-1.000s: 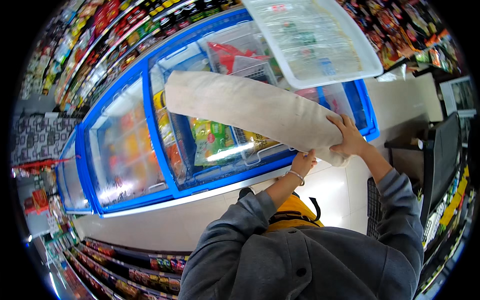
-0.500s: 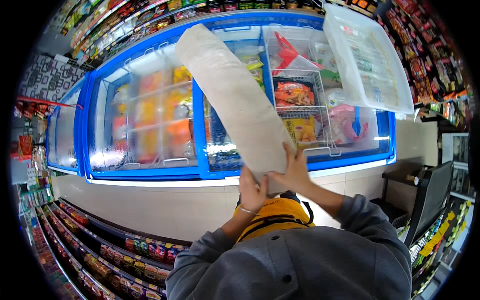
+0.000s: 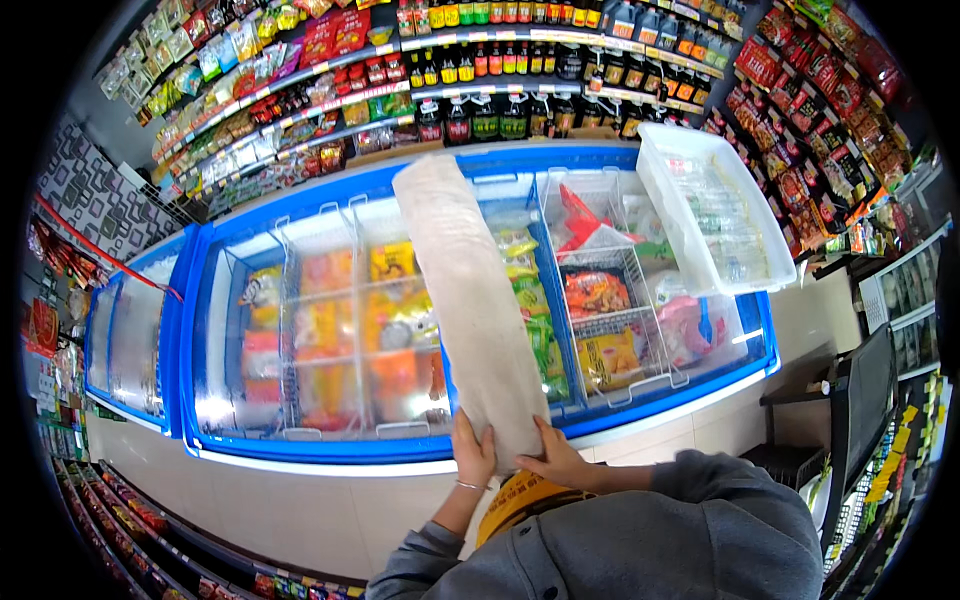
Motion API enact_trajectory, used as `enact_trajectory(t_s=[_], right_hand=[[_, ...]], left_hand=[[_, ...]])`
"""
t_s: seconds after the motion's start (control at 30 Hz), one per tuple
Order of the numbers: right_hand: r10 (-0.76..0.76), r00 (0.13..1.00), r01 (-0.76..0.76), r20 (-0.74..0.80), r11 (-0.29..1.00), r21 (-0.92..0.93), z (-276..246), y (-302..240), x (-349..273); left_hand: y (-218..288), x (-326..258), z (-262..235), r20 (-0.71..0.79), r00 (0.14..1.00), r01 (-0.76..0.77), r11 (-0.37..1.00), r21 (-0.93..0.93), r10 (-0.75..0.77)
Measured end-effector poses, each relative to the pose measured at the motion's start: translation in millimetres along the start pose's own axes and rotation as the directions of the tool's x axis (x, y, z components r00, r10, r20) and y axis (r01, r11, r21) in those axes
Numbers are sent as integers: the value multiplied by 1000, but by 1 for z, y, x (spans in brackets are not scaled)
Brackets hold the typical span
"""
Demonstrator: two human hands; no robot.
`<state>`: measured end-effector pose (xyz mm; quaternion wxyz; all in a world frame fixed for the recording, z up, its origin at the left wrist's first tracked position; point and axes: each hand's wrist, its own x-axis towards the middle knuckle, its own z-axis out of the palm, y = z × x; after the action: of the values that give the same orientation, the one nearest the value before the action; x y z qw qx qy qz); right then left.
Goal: The person walks through a grocery store, picks up a cloth, and uses it to wipe the glass lids of a freezer. They then move to the produce section and arrange green vegetables, including celery and green onions, on a display shelf.
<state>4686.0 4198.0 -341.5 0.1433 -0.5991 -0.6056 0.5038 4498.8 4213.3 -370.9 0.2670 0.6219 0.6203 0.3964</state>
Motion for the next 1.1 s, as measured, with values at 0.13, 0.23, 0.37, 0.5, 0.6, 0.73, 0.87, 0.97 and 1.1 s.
enact_trajectory(t_s=[0.13,0.23,0.37,0.5,0.6,0.73,0.87,0.97,1.1], right_hand=[[-43,972,28,-233,997,-66,-62,-7,38],[-38,897,-78,-439,967,-242,-103,-24,97],[78,816,-249,-573,942,-227,-185,-19,193],[289,737,-353,-612,936,17,-282,5,276],[334,743,-447,-580,893,-59,-323,-16,336],[306,839,-438,-450,870,-224,-321,-84,393],[122,941,-246,-314,886,-393,-283,-127,442],[50,975,-144,-216,882,-448,-231,-158,437],[-60,994,12,-90,889,-457,-165,-171,394]], left_hand=[[18,16,34,124,992,29,998,-62,-22],[29,30,70,174,984,-32,999,-39,39],[47,78,103,260,951,-167,986,-13,164],[76,130,127,293,939,-194,981,13,182],[80,154,151,291,952,-87,995,-50,97],[80,182,154,258,966,22,1000,-19,-16],[73,197,155,157,986,69,997,-33,-63],[69,180,144,187,949,290,932,-218,-252],[64,142,109,278,868,488,814,-315,-412]])
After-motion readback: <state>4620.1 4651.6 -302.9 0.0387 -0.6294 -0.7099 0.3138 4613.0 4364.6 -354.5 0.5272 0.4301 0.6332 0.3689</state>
